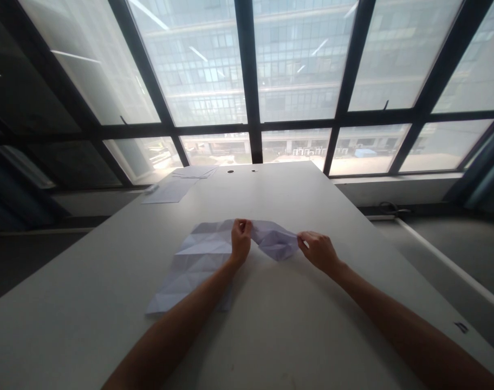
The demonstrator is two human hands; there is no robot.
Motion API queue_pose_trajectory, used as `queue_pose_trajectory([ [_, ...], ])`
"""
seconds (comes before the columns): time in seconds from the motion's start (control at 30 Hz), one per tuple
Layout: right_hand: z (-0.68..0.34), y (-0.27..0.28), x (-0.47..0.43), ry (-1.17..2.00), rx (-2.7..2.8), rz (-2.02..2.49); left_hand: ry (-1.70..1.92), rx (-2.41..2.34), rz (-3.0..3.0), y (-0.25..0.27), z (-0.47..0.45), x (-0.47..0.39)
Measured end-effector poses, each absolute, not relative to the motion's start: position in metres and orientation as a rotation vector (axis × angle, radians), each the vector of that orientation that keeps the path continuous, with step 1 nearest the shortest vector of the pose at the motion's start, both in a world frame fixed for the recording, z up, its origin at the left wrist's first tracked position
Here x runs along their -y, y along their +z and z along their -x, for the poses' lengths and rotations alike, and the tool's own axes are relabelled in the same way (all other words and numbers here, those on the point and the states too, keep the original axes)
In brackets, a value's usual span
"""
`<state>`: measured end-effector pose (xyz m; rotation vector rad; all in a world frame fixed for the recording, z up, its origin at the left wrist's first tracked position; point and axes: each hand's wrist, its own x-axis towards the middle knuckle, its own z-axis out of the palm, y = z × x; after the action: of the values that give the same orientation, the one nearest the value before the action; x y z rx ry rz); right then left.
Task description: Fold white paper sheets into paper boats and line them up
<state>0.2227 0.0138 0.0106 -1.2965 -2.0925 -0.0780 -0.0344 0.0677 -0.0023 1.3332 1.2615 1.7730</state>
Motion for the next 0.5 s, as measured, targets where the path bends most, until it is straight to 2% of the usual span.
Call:
queue_pose_trajectory([
  [0.07,-0.222,0.009,-0.015,-0.004,1.945,1.317,1.776,-1.255,-1.324,-0.003,0.034,-0.069],
  [0.23,-0.219,0.001,-0.021,0.462,1.673,1.217,1.723,-1.219,-1.340,-0.005,0.033,-0.068],
  [0.5,-0.226,-0.006,-0.030,0.432,1.489,1.279,1.678,-1.149,-1.653,0.002,0.028,-0.057],
])
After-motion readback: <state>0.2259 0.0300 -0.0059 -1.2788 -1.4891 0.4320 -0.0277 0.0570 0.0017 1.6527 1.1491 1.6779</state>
